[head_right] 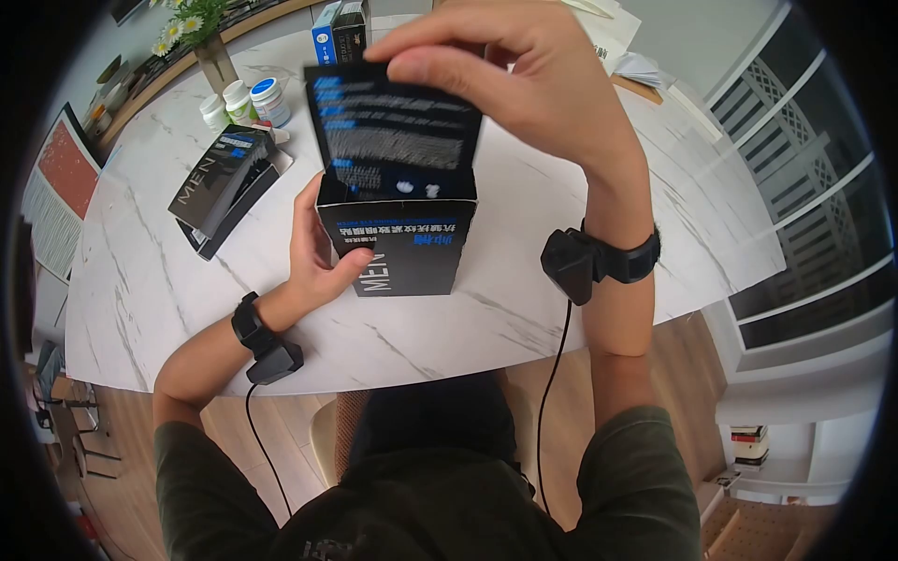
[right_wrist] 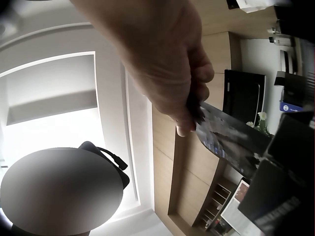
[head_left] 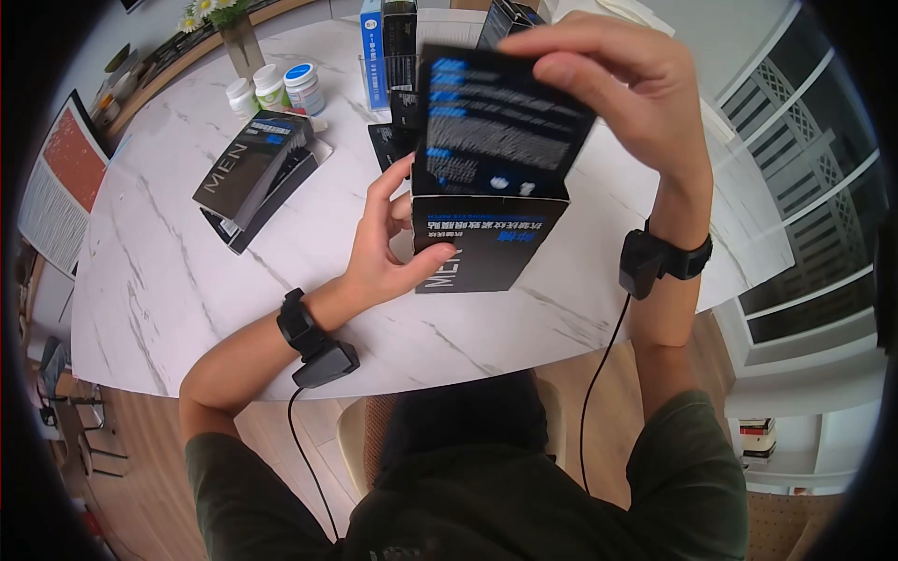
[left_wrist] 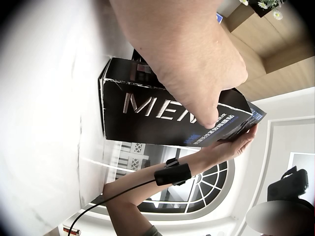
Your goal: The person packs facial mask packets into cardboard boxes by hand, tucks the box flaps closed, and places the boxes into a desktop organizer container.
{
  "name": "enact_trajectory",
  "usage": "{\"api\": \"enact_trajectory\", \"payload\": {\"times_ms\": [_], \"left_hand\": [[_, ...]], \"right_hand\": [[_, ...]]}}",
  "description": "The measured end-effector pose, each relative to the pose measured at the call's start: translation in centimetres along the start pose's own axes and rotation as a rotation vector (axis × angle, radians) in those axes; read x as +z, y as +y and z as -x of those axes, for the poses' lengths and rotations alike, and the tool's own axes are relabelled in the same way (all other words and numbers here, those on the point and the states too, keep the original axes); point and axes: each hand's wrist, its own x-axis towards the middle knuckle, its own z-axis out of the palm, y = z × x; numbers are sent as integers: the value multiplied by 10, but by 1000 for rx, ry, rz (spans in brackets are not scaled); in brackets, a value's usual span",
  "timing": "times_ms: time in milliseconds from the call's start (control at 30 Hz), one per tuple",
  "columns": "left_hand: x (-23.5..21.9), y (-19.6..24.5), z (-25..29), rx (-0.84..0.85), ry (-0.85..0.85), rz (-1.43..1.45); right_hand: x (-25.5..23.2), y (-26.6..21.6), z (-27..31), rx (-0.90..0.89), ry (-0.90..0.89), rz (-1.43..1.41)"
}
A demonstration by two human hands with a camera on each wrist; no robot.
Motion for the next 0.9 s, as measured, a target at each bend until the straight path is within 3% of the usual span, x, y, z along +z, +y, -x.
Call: {"api": "enact_trajectory", "payload": {"times_ms": [100, 333, 433, 667, 900], "left_hand": [[0, 2, 0, -16, -1, 6], [1, 2, -1, -4, 3, 37], [2, 3, -1, -19, 10, 50], [-1, -1, 1, -18, 1, 31], [1, 3, -1, -31, 8, 61]], "right_hand": [[-1, -2, 0, 3, -124, 78], [17, -1, 5, 53, -297, -86], [26, -3, 12, 51, -553, -34], [55, -1, 22, 66, -549, 58], [47, -4, 11, 177, -570, -36]]}}
